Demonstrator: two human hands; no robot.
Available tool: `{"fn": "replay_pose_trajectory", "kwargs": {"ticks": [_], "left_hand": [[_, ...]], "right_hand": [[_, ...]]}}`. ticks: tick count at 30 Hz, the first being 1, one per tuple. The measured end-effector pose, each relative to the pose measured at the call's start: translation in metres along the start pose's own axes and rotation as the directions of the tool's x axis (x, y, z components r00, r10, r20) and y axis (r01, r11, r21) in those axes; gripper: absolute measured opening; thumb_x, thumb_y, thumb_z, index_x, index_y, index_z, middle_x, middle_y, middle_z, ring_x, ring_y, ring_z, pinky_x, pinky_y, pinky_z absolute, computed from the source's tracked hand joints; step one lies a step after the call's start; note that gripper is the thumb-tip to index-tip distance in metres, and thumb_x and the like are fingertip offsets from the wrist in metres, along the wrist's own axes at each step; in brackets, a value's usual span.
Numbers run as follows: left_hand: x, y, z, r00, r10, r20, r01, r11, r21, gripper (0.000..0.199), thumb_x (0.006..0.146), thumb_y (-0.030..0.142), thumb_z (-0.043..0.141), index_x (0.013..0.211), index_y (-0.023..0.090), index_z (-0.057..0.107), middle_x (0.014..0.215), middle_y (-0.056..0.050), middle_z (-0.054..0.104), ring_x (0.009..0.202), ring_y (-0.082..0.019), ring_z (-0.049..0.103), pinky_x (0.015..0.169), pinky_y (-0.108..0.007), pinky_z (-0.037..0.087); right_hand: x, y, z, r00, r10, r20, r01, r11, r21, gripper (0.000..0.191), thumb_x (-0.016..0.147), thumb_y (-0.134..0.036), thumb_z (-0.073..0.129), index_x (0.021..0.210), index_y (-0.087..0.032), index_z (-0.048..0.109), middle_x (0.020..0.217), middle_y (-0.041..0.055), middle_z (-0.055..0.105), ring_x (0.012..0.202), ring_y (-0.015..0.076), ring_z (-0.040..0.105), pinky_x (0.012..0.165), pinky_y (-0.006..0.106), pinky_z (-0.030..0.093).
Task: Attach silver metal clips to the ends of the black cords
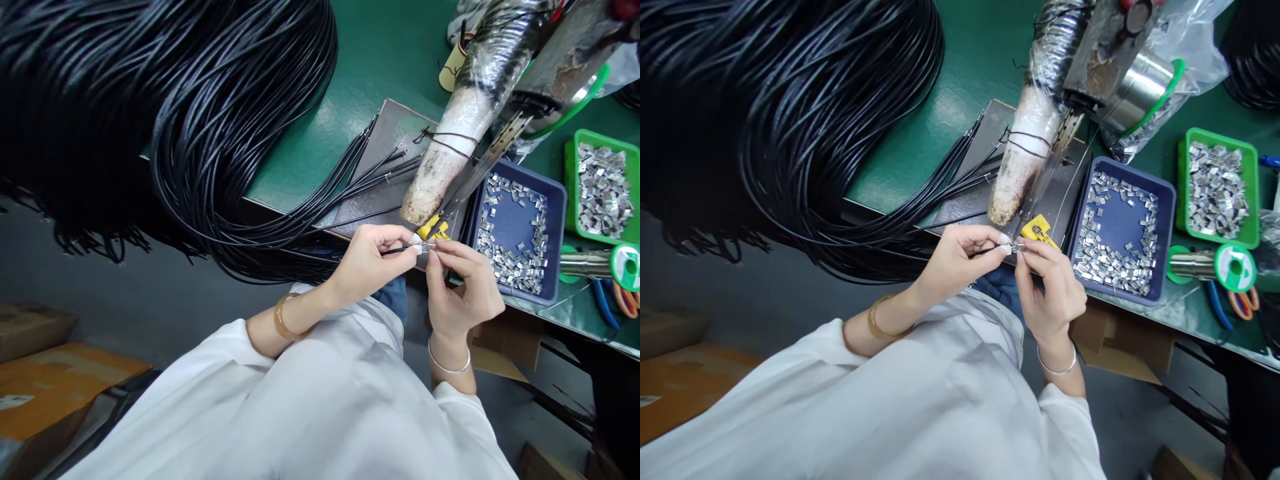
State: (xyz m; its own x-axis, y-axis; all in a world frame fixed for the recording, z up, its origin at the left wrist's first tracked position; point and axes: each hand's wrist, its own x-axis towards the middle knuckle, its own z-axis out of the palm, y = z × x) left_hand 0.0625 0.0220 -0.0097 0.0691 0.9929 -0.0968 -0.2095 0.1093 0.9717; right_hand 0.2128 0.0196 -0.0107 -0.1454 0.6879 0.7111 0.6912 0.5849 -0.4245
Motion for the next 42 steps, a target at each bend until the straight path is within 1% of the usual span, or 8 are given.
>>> {"fn": "replay_pose_trajectory", "kwargs": {"ticks": [3,11,19,27,32,34,38,42], "left_hand": [[-0.001,-0.004,-0.001,1.000,-0.003,-0.013,0.003,1.000,-0.010,0.014,0.081,0.025,0.068,0.079,0.011,0.067,0.057,0.004,0.046,0.052,-0.005,0.038,0.050,-0.018,0.033],[0.000,-0.006,-0.001,0.998,0.052,-0.035,-0.053,0.998,-0.034,0.014,0.081,0.026,0.071,0.078,0.012,0.071,0.062,0.000,0.058,0.059,-0.009,0.054,0.056,-0.019,0.045],[0.000,-0.001,-0.002,1.000,0.024,-0.008,-0.025,0.998,-0.064,0.011,0.080,0.021,0.068,0.079,0.011,0.070,0.070,-0.002,0.064,0.061,-0.008,0.054,0.058,-0.019,0.045],[-0.001,-0.001,-0.004,0.997,0.008,0.070,-0.005,0.999,-0.041,0.010,0.082,0.020,0.067,0.080,0.011,0.068,0.055,0.007,0.040,0.049,-0.004,0.031,0.046,-0.018,0.027],[-0.009,0.000,-0.008,0.998,0.054,0.041,-0.057,0.995,0.080,0.010,0.083,0.021,0.069,0.085,0.012,0.068,0.069,0.000,0.060,0.060,-0.007,0.049,0.057,-0.018,0.041],[-0.010,0.002,-0.012,0.996,0.028,0.088,-0.034,0.997,0.072,0.012,0.085,0.024,0.068,0.084,0.011,0.068,0.069,-0.001,0.063,0.059,-0.007,0.052,0.058,-0.018,0.044],[-0.008,0.001,-0.019,0.971,-0.044,0.235,0.059,0.997,-0.053,0.017,0.091,0.025,0.062,0.083,0.011,0.066,0.059,0.000,0.061,0.048,-0.005,0.048,0.052,-0.017,0.042],[-0.009,-0.002,-0.019,0.971,-0.034,0.238,0.052,0.996,-0.066,0.018,0.091,0.025,0.060,0.087,0.010,0.069,0.061,-0.001,0.062,0.051,-0.006,0.052,0.054,-0.017,0.044]], "right_hand": [[0.000,0.000,0.002,1.000,-0.020,-0.018,0.020,0.999,-0.030,0.021,0.080,-0.008,0.076,0.093,-0.021,0.068,0.097,0.0009,0.077,0.087,0.0137,0.074,0.080,0.025,0.061],[0.004,0.000,0.005,1.000,0.014,0.006,-0.014,1.000,0.019,0.017,0.082,-0.009,0.075,0.092,-0.021,0.070,0.099,0.0012,0.075,0.088,0.0145,0.074,0.081,0.028,0.062],[0.003,-0.003,0.001,0.999,-0.032,0.024,0.033,0.999,-0.013,0.019,0.080,-0.010,0.077,0.091,-0.022,0.067,0.102,0.0015,0.075,0.088,0.0158,0.075,0.078,0.028,0.065],[0.002,0.002,-0.005,0.997,-0.018,0.074,0.016,0.999,0.028,0.018,0.085,-0.011,0.071,0.094,-0.021,0.062,0.097,0.0009,0.077,0.087,0.0148,0.075,0.076,0.026,0.063],[0.004,0.006,-0.005,0.989,0.076,0.130,-0.093,0.987,0.131,0.010,0.089,-0.015,0.068,0.093,-0.021,0.061,0.086,-0.0006,0.075,0.080,0.0137,0.075,0.071,0.024,0.061],[0.000,0.009,-0.005,0.992,0.057,0.115,-0.076,0.983,0.167,0.010,0.089,-0.014,0.067,0.093,-0.021,0.061,0.088,0.0004,0.075,0.083,0.0153,0.075,0.071,0.026,0.061],[-0.008,0.013,-0.010,0.998,0.013,0.064,-0.018,0.997,0.082,0.011,0.088,-0.015,0.069,0.094,-0.022,0.064,0.076,-0.0035,0.073,0.060,0.0107,0.069,0.058,0.022,0.054],[-0.007,0.010,-0.016,0.978,-0.117,0.175,0.135,0.986,-0.099,0.014,0.087,-0.025,0.074,0.100,-0.024,0.068,0.060,-0.0073,0.064,0.043,0.0061,0.052,0.051,0.020,0.044]]}}
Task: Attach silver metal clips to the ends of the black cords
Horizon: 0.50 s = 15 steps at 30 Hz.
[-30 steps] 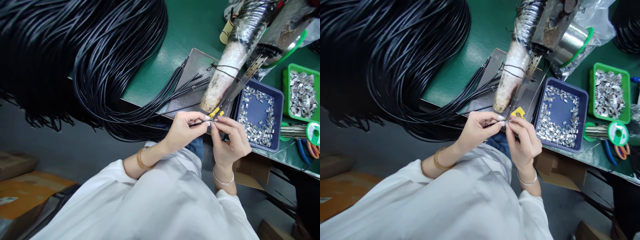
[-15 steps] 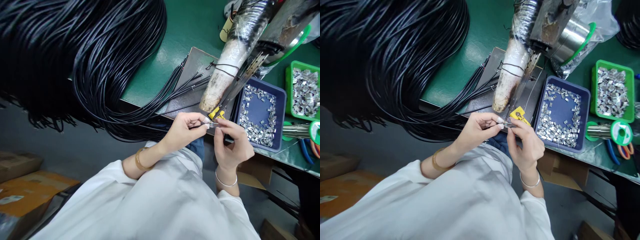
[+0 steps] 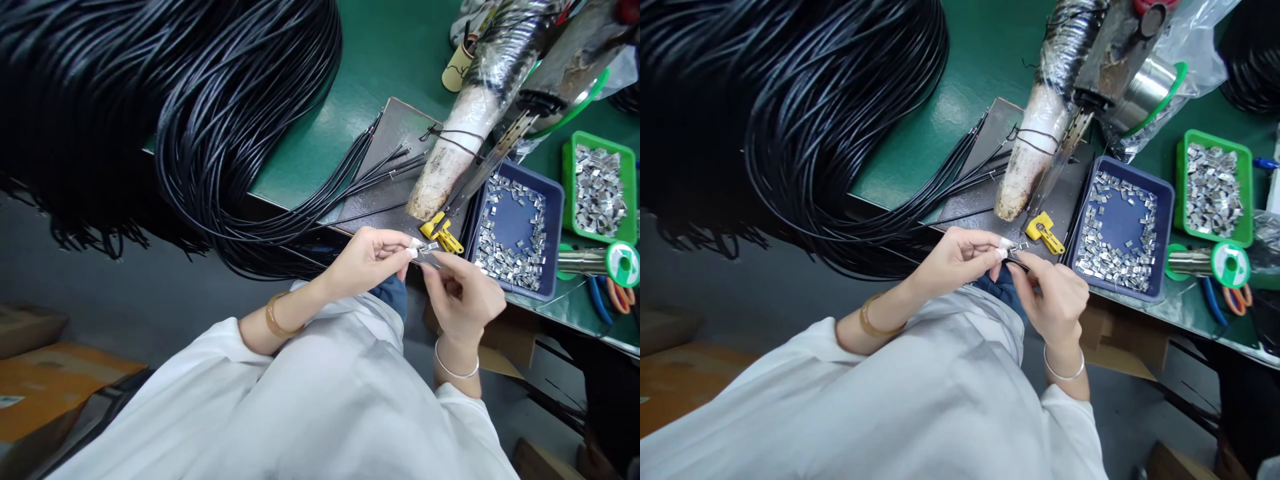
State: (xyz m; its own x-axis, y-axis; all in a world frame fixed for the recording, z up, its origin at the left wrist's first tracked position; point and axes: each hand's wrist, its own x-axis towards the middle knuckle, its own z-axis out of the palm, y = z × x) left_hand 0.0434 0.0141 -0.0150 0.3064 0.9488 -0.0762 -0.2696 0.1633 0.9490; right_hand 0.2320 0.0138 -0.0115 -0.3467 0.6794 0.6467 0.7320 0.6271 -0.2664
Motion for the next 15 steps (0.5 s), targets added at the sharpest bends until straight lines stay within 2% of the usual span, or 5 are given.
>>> {"fn": "replay_pose_trajectory", "kwargs": {"ticks": [3,5,9,12,15], "left_hand": [[-0.0027,-0.0027,0.0022,0.998,0.046,-0.031,-0.043,0.997,0.071,0.021,0.091,0.024,0.060,0.097,0.008,0.073,0.064,-0.002,0.063,0.055,-0.008,0.055,0.055,-0.019,0.045],[-0.0039,-0.0047,0.0028,0.982,0.181,-0.058,-0.165,0.961,0.221,0.021,0.090,0.021,0.060,0.099,0.009,0.075,0.069,-0.004,0.067,0.057,-0.009,0.055,0.055,-0.020,0.044],[-0.0032,-0.0084,0.0028,0.885,0.466,0.004,-0.413,0.778,0.473,0.024,0.091,0.014,0.058,0.102,0.013,0.078,0.079,-0.006,0.074,0.062,-0.010,0.057,0.060,-0.020,0.045],[-0.0023,-0.0103,0.0055,0.879,0.476,-0.007,-0.414,0.771,0.484,0.021,0.092,0.016,0.060,0.101,0.013,0.079,0.080,-0.007,0.076,0.060,-0.009,0.058,0.059,-0.021,0.045],[-0.0019,-0.0107,0.0089,0.890,0.446,-0.093,-0.353,0.804,0.479,0.017,0.090,0.020,0.064,0.096,0.012,0.078,0.079,-0.006,0.076,0.057,-0.009,0.057,0.055,-0.020,0.043]], "right_hand": [[0.0050,-0.0040,-0.0005,0.996,0.013,0.084,-0.012,1.000,-0.013,0.008,0.088,-0.023,0.071,0.094,-0.023,0.067,0.057,-0.0087,0.058,0.044,0.0049,0.048,0.051,0.020,0.040],[0.0076,-0.0053,-0.0002,0.986,0.089,0.143,-0.103,0.990,0.092,0.004,0.089,-0.021,0.068,0.091,-0.022,0.064,0.058,-0.0092,0.055,0.044,0.0043,0.047,0.049,0.019,0.039],[0.0087,-0.0043,-0.0027,0.956,0.163,0.242,-0.216,0.953,0.213,0.002,0.089,-0.021,0.067,0.089,-0.021,0.065,0.057,-0.0096,0.052,0.042,0.0037,0.041,0.045,0.019,0.035],[0.0082,-0.0029,-0.0049,0.966,0.254,0.057,-0.260,0.934,0.245,0.003,0.088,-0.024,0.069,0.088,-0.021,0.068,0.064,-0.0064,0.059,0.044,0.0040,0.045,0.043,0.019,0.034],[0.0085,-0.0023,-0.0041,0.916,0.351,-0.193,-0.248,0.875,0.416,0.015,0.092,-0.024,0.063,0.106,-0.022,0.065,0.069,-0.0056,0.060,0.044,0.0062,0.052,0.040,0.019,0.038]]}}
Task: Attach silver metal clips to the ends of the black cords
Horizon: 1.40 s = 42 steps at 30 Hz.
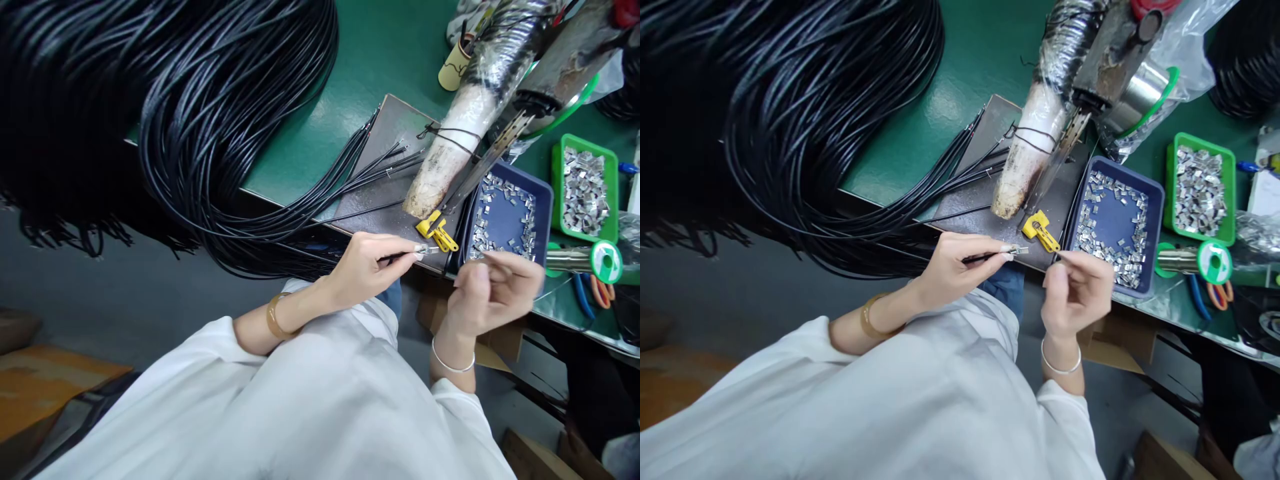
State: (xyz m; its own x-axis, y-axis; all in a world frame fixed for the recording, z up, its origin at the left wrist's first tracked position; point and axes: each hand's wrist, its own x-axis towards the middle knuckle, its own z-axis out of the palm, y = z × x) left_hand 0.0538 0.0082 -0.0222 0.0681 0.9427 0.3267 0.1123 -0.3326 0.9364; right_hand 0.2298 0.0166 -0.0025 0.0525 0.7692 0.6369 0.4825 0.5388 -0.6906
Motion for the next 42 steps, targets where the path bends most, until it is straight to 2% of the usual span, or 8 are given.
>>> {"fn": "replay_pose_trajectory", "kwargs": {"ticks": [3,6,10,20,31,34,38,42], "left_hand": [[0.002,0.001,0.001,0.996,-0.078,-0.031,0.078,0.997,-0.029,0.015,0.088,0.020,0.065,0.091,0.012,0.078,0.080,-0.006,0.075,0.060,-0.009,0.057,0.054,-0.020,0.041],[0.007,0.002,0.002,0.984,-0.178,-0.030,0.174,0.979,-0.105,0.013,0.086,0.021,0.066,0.084,0.012,0.076,0.076,-0.004,0.073,0.060,-0.008,0.054,0.053,-0.019,0.039],[0.013,0.003,0.004,0.954,-0.299,-0.003,0.286,0.915,-0.285,0.013,0.082,0.022,0.069,0.078,0.011,0.073,0.074,-0.004,0.071,0.063,-0.009,0.058,0.060,-0.019,0.046],[0.021,0.002,0.006,0.913,-0.408,-0.003,0.369,0.829,-0.420,0.011,0.076,0.020,0.073,0.079,0.010,0.074,0.075,-0.004,0.072,0.068,-0.010,0.063,0.067,-0.021,0.054],[0.023,0.004,0.003,0.923,-0.385,0.007,0.344,0.815,-0.466,0.006,0.075,0.017,0.074,0.077,0.011,0.074,0.076,-0.003,0.073,0.069,-0.009,0.064,0.068,-0.019,0.053],[0.023,0.004,0.001,0.915,-0.400,0.044,0.370,0.793,-0.484,0.006,0.074,0.016,0.076,0.076,0.011,0.073,0.072,-0.002,0.069,0.065,-0.008,0.058,0.064,-0.018,0.048],[0.025,0.005,-0.003,0.880,-0.461,0.117,0.458,0.754,-0.471,0.009,0.071,0.015,0.077,0.074,0.010,0.071,0.057,0.004,0.052,0.053,-0.004,0.041,0.050,-0.016,0.032],[0.026,0.006,-0.004,0.872,-0.472,0.130,0.480,0.769,-0.422,0.009,0.074,0.016,0.074,0.072,0.010,0.067,0.055,0.006,0.043,0.051,-0.003,0.033,0.048,-0.018,0.025]], "right_hand": [[-0.001,0.002,0.004,0.998,-0.033,-0.061,0.036,0.999,0.040,0.026,0.094,-0.016,0.058,0.119,-0.023,0.057,0.077,-0.0041,0.068,0.053,0.0117,0.066,0.045,0.022,0.051],[-0.003,0.004,0.007,0.986,-0.161,0.035,0.164,0.977,-0.136,0.020,0.089,-0.011,0.066,0.105,-0.022,0.063,0.090,-0.0003,0.075,0.076,0.0165,0.076,0.066,0.027,0.063],[-0.005,0.007,0.011,0.940,-0.294,0.173,0.331,0.910,-0.250,0.020,0.081,-0.007,0.075,0.092,-0.021,0.064,0.100,0.0023,0.076,0.088,0.0159,0.075,0.078,0.028,0.063],[-0.001,0.008,0.022,0.978,-0.174,0.115,0.189,0.972,-0.143,0.015,0.083,-0.009,0.071,0.088,-0.020,0.063,0.096,0.0020,0.073,0.086,0.0148,0.071,0.075,0.030,0.061],[0.000,0.003,0.022,0.976,-0.188,0.106,0.204,0.964,-0.171,0.021,0.077,-0.005,0.075,0.087,-0.021,0.066,0.097,0.0013,0.073,0.088,0.0154,0.072,0.078,0.030,0.062],[-0.003,0.003,0.022,0.974,-0.203,0.101,0.217,0.963,-0.160,0.021,0.076,-0.006,0.075,0.085,-0.020,0.062,0.098,0.0022,0.074,0.088,0.0154,0.072,0.078,0.030,0.063],[-0.007,0.005,0.021,0.973,-0.203,0.109,0.219,0.962,-0.163,0.020,0.078,-0.008,0.074,0.085,-0.021,0.060,0.098,0.0018,0.074,0.085,0.0150,0.073,0.074,0.028,0.063],[-0.007,0.005,0.020,0.974,-0.190,0.123,0.211,0.959,-0.187,0.020,0.080,-0.009,0.073,0.088,-0.023,0.061,0.097,0.0013,0.074,0.086,0.0157,0.073,0.076,0.030,0.062]]}}
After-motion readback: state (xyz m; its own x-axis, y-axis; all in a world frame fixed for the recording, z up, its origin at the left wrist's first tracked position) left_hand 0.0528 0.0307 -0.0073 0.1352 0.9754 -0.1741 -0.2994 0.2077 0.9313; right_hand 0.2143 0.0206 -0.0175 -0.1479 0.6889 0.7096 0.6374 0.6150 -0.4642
